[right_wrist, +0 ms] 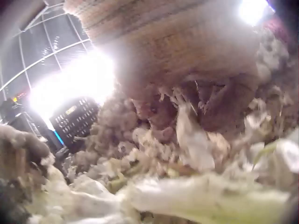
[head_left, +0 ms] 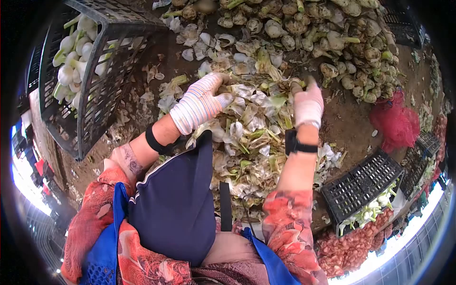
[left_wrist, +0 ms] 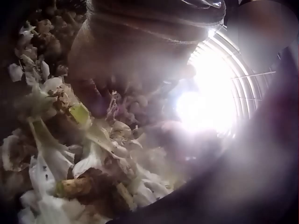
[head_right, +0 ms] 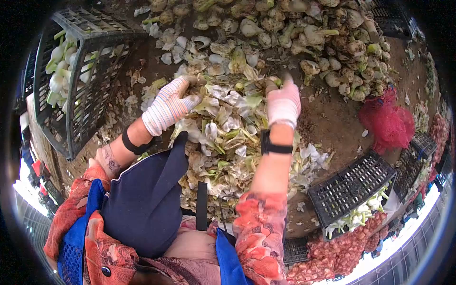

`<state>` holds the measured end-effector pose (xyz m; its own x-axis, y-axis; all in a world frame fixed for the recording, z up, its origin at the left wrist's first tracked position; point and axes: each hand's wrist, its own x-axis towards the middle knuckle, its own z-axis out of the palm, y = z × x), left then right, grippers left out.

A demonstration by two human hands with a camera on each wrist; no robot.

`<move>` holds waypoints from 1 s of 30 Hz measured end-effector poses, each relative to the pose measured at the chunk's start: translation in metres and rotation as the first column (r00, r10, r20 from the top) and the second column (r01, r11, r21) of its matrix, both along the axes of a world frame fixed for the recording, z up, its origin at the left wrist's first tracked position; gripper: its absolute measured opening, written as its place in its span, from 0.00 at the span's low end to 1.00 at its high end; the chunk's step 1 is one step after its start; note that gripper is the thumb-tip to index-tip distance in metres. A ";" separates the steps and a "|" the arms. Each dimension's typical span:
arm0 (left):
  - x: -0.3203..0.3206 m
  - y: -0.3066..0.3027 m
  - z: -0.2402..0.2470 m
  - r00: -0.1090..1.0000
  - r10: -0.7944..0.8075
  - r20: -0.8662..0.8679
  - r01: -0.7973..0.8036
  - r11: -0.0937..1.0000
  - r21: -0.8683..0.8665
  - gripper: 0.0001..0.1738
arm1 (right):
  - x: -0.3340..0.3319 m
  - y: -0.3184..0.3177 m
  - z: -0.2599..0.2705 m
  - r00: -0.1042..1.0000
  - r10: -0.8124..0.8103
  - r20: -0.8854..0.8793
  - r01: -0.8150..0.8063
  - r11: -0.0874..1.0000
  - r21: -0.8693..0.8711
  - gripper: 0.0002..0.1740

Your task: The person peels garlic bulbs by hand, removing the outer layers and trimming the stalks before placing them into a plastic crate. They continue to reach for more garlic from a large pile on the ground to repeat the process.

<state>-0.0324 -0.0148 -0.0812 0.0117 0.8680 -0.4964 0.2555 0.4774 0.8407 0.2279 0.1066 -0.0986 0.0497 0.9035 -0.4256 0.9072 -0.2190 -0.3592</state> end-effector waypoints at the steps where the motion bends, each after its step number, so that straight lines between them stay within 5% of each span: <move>1: 0.003 0.004 0.012 1.000 0.001 -0.005 -0.001 1.000 -0.001 0.26 | 0.000 0.003 -0.009 0.994 0.075 0.077 -0.073 0.997 -0.030 0.26; 3: 0.011 0.020 0.044 0.997 -0.024 0.073 0.034 0.989 -0.145 0.32 | -0.002 -0.003 -0.012 0.993 0.116 0.025 -0.118 0.990 0.080 0.19; 4: 0.014 0.018 0.037 0.990 -0.126 -0.066 0.132 0.986 0.100 0.39 | -0.013 -0.012 0.015 0.918 -0.155 -0.365 0.134 0.988 -0.083 0.17; 5: 0.016 0.021 0.042 0.969 -0.195 -0.154 0.221 0.959 0.177 0.44 | -0.021 -0.027 0.039 0.637 -0.444 -0.629 0.297 0.895 -0.332 0.14; 7: 0.028 0.020 0.033 0.974 -0.176 -0.144 0.220 0.889 0.401 0.47 | -0.031 -0.050 0.066 0.498 -0.443 -0.745 0.173 0.893 -0.415 0.22; 10: 0.030 0.021 0.048 0.970 -0.199 0.137 0.162 0.957 0.241 0.48 | -0.050 -0.082 0.080 0.165 -0.519 -0.839 0.221 0.848 -0.481 0.30; 11: 0.031 0.020 0.051 0.958 -0.142 0.249 0.098 0.979 0.181 0.47 | -0.049 -0.087 0.078 0.164 -0.519 -0.839 0.222 0.848 -0.481 0.30; 13: 0.027 0.018 0.062 0.972 -0.166 0.164 0.128 0.967 0.219 0.46 | -0.052 -0.094 0.077 0.173 -0.496 -0.851 0.221 0.861 -0.458 0.34; 15: 0.024 0.015 0.068 0.965 -0.245 -0.091 0.261 0.876 0.405 0.46 | -0.067 -0.093 0.095 0.204 -0.419 -0.885 0.244 0.897 -0.369 0.36; 17: 0.021 0.010 0.066 0.967 -0.222 -0.125 0.255 0.840 0.479 0.46 | -0.068 -0.095 0.100 0.111 -0.467 -0.877 0.164 0.879 -0.447 0.27; 21: 0.013 0.005 0.073 0.961 -0.271 -0.064 0.272 0.870 0.411 0.47 | -0.064 -0.101 0.109 0.032 -0.522 -0.853 0.107 0.850 -0.516 0.24; 23: 0.015 0.000 0.066 0.911 -0.082 0.404 0.039 0.993 0.114 0.46 | -0.062 -0.101 0.108 0.106 -0.544 -0.832 0.094 0.839 -0.537 0.20; 26: 0.015 0.001 0.078 0.859 0.016 0.512 -0.013 1.000 -0.010 0.46 | -0.062 -0.102 0.105 0.109 -0.536 -0.837 0.105 0.844 -0.527 0.15; 27: 0.015 0.000 0.081 0.796 0.120 0.594 -0.047 0.989 -0.137 0.47 | -0.060 -0.102 0.103 0.169 -0.522 -0.836 0.099 0.853 -0.513 0.14; 30: 0.006 0.000 0.085 0.777 0.127 0.616 -0.026 0.985 -0.170 0.43 | -0.064 -0.103 0.097 0.253 -0.439 -0.862 0.113 0.898 -0.425 0.13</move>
